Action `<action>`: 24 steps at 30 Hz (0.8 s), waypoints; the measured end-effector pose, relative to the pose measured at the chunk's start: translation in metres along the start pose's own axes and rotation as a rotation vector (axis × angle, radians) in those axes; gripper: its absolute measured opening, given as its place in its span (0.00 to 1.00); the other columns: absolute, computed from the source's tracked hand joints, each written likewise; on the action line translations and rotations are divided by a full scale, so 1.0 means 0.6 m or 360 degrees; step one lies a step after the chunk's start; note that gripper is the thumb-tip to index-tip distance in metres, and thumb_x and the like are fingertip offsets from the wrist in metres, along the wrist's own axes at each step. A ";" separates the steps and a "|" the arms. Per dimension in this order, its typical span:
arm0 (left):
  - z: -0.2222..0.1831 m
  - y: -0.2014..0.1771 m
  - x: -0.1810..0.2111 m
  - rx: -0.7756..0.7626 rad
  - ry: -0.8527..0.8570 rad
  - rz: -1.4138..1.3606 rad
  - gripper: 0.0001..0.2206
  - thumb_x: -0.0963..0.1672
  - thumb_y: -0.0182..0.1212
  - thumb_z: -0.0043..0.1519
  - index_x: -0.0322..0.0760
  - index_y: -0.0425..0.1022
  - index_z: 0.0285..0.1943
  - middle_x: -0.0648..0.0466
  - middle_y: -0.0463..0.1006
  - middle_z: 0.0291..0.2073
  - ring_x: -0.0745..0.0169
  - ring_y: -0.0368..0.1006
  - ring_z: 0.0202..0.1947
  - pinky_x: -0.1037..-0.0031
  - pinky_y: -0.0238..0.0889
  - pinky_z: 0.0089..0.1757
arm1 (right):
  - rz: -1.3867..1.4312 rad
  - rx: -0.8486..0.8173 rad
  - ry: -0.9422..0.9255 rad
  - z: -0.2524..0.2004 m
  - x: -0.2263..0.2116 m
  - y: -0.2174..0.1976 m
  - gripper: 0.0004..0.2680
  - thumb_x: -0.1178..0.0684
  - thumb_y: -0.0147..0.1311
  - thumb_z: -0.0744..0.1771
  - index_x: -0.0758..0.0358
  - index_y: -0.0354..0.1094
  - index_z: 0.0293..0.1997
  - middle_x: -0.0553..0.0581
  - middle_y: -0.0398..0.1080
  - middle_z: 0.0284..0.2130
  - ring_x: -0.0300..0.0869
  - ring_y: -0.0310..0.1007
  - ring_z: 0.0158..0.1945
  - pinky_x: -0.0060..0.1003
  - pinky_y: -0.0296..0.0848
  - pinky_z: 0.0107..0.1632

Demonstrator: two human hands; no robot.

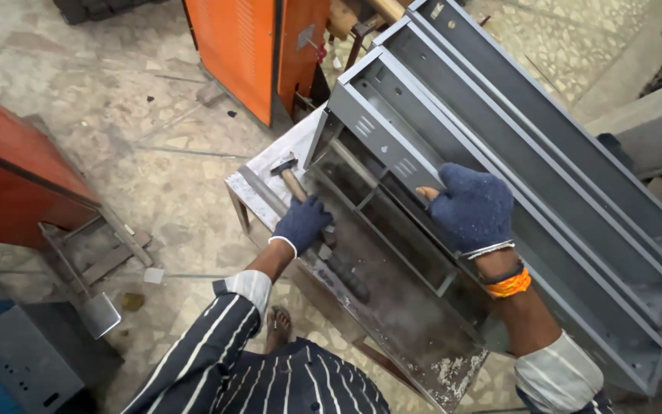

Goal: The recorder assembles metal components using a file for edge finishing, a spot welder for joining parts, and a hammer for fitting components together.

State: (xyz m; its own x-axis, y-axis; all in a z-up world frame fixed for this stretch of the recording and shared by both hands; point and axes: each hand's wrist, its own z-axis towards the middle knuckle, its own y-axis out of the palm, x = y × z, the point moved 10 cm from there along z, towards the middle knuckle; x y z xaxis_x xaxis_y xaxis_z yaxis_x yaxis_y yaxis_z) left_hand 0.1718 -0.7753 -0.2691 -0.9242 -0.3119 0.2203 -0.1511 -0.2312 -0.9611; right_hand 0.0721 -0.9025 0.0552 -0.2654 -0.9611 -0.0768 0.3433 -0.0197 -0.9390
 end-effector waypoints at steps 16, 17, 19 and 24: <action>-0.042 0.006 0.021 0.0202 -0.0095 -0.0101 0.15 0.44 0.59 0.59 0.43 0.75 0.56 0.47 0.73 0.59 0.39 0.59 0.69 0.40 0.49 0.60 | -0.0047 0.0053 0.0038 0.005 -0.013 0.035 0.12 0.42 0.67 0.61 0.59 0.73 0.32 0.66 0.72 0.25 0.63 0.73 0.31 0.56 0.67 0.31; -0.043 0.001 0.017 0.0207 -0.0106 -0.0127 0.18 0.44 0.60 0.57 0.42 0.75 0.57 0.47 0.71 0.62 0.39 0.59 0.70 0.40 0.47 0.61 | -0.0057 0.0069 0.0016 0.006 -0.020 0.034 0.13 0.42 0.67 0.61 0.59 0.72 0.32 0.65 0.72 0.25 0.62 0.73 0.31 0.56 0.67 0.31; -0.045 -0.009 0.026 0.0212 -0.0115 -0.0166 0.21 0.44 0.61 0.55 0.41 0.74 0.59 0.46 0.70 0.64 0.39 0.58 0.70 0.39 0.45 0.62 | -0.0078 0.0076 -0.0004 0.001 -0.023 0.030 0.13 0.42 0.68 0.62 0.60 0.72 0.32 0.65 0.72 0.25 0.62 0.73 0.31 0.55 0.67 0.31; -0.043 -0.049 0.038 0.0186 -0.0133 -0.0357 0.24 0.46 0.66 0.51 0.40 0.73 0.59 0.43 0.69 0.63 0.37 0.58 0.68 0.42 0.45 0.63 | -0.0137 0.0150 -0.0003 -0.007 -0.022 0.037 0.12 0.44 0.67 0.63 0.58 0.73 0.41 0.63 0.74 0.29 0.58 0.75 0.35 0.52 0.69 0.34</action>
State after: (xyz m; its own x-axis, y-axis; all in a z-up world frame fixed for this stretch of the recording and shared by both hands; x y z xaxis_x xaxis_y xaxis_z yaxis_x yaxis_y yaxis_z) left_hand 0.1458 -0.7518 -0.2402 -0.8393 -0.3146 0.4434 -0.3032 -0.4063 -0.8620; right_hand 0.0795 -0.8893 0.0342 -0.2958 -0.9552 0.0036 0.4024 -0.1280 -0.9064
